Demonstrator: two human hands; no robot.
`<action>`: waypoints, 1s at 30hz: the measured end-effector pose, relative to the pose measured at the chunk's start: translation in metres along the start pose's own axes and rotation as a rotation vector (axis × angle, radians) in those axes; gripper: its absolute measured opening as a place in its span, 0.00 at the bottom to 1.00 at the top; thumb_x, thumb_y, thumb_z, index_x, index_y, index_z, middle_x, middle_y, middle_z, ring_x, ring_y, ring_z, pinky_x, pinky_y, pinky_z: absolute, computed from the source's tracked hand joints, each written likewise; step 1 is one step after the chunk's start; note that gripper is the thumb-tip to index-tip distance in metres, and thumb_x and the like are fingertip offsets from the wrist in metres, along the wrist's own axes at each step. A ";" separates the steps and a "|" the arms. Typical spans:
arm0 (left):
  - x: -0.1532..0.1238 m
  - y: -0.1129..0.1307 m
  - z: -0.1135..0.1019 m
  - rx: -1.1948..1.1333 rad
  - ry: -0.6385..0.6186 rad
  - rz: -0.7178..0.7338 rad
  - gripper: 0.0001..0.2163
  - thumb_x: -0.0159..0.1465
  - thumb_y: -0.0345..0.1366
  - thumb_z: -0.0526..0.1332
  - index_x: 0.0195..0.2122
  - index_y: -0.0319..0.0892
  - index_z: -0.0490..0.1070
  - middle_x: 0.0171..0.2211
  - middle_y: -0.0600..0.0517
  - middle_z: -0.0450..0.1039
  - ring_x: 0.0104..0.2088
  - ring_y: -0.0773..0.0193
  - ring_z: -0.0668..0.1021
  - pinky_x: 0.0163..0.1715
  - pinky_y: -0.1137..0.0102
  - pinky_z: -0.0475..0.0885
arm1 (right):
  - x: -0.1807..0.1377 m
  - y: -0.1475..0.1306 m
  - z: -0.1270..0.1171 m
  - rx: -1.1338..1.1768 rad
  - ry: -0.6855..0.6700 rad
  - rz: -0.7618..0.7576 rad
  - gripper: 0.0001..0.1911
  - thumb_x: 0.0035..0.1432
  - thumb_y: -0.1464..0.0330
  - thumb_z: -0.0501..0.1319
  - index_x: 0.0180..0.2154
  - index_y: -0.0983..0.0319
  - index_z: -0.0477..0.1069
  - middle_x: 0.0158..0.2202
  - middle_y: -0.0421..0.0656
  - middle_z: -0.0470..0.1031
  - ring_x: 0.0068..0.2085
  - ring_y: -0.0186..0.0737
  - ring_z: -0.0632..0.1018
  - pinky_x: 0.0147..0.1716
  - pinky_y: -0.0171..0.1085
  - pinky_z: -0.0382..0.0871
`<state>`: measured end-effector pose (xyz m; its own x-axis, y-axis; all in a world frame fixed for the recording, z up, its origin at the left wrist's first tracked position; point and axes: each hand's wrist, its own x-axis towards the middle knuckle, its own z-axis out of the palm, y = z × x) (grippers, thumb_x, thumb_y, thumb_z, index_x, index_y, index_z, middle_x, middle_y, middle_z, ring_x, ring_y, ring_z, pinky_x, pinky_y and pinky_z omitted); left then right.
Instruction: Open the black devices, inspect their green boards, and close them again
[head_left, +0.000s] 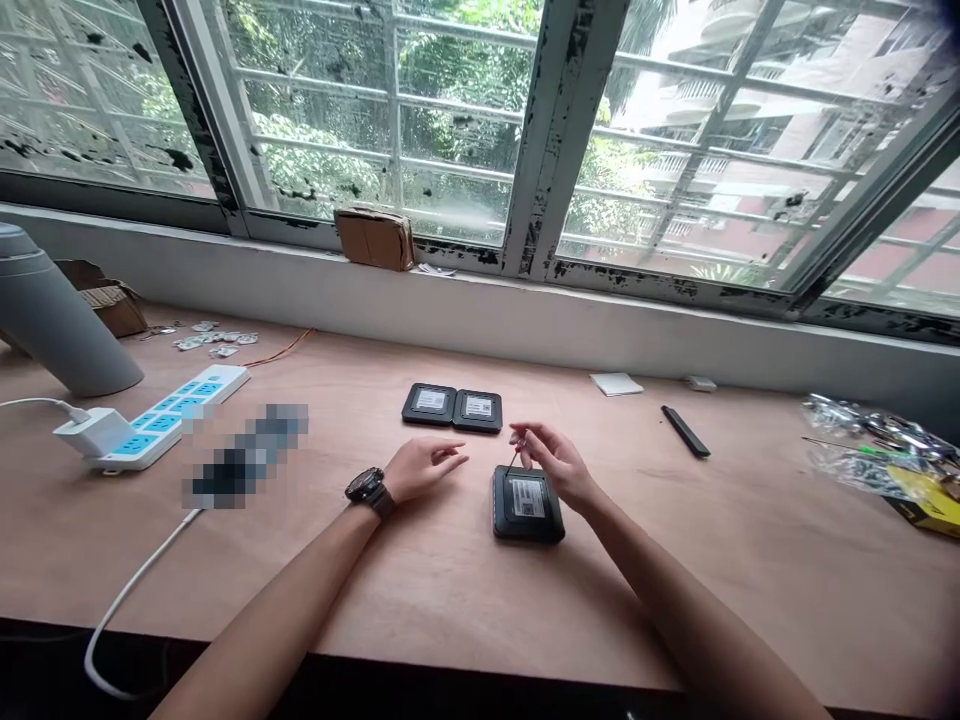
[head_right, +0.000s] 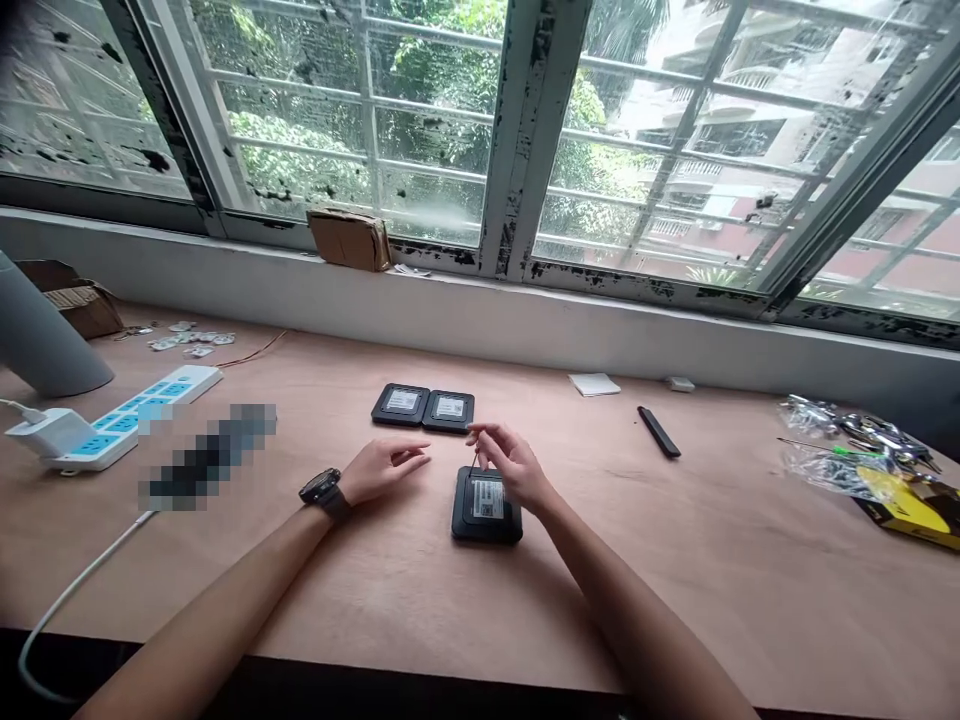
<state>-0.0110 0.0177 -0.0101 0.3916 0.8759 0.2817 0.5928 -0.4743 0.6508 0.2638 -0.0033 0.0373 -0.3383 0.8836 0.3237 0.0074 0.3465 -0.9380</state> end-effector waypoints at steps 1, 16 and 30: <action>0.000 0.000 0.001 0.008 0.002 0.000 0.20 0.68 0.51 0.60 0.53 0.46 0.79 0.42 0.49 0.83 0.39 0.58 0.82 0.37 0.68 0.73 | -0.002 -0.003 -0.009 -0.041 0.018 -0.016 0.18 0.68 0.54 0.59 0.50 0.58 0.75 0.39 0.44 0.77 0.29 0.34 0.73 0.35 0.38 0.73; -0.006 0.044 0.038 0.116 -0.229 0.353 0.60 0.44 0.66 0.72 0.73 0.43 0.49 0.68 0.38 0.59 0.66 0.41 0.66 0.68 0.49 0.54 | -0.051 0.024 -0.089 -0.921 0.036 0.037 0.18 0.69 0.57 0.55 0.51 0.58 0.77 0.50 0.49 0.77 0.39 0.43 0.80 0.43 0.42 0.73; -0.007 0.051 0.056 0.123 -0.176 0.292 0.60 0.47 0.66 0.71 0.73 0.41 0.47 0.64 0.36 0.63 0.62 0.39 0.68 0.62 0.51 0.63 | -0.029 0.002 -0.049 -0.877 -0.142 0.358 0.23 0.56 0.48 0.66 0.41 0.60 0.73 0.38 0.45 0.80 0.37 0.44 0.79 0.32 0.37 0.67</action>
<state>0.0557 -0.0172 -0.0186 0.6655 0.6786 0.3109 0.5143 -0.7187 0.4679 0.3199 -0.0127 0.0322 -0.2895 0.9565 -0.0367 0.8151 0.2263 -0.5333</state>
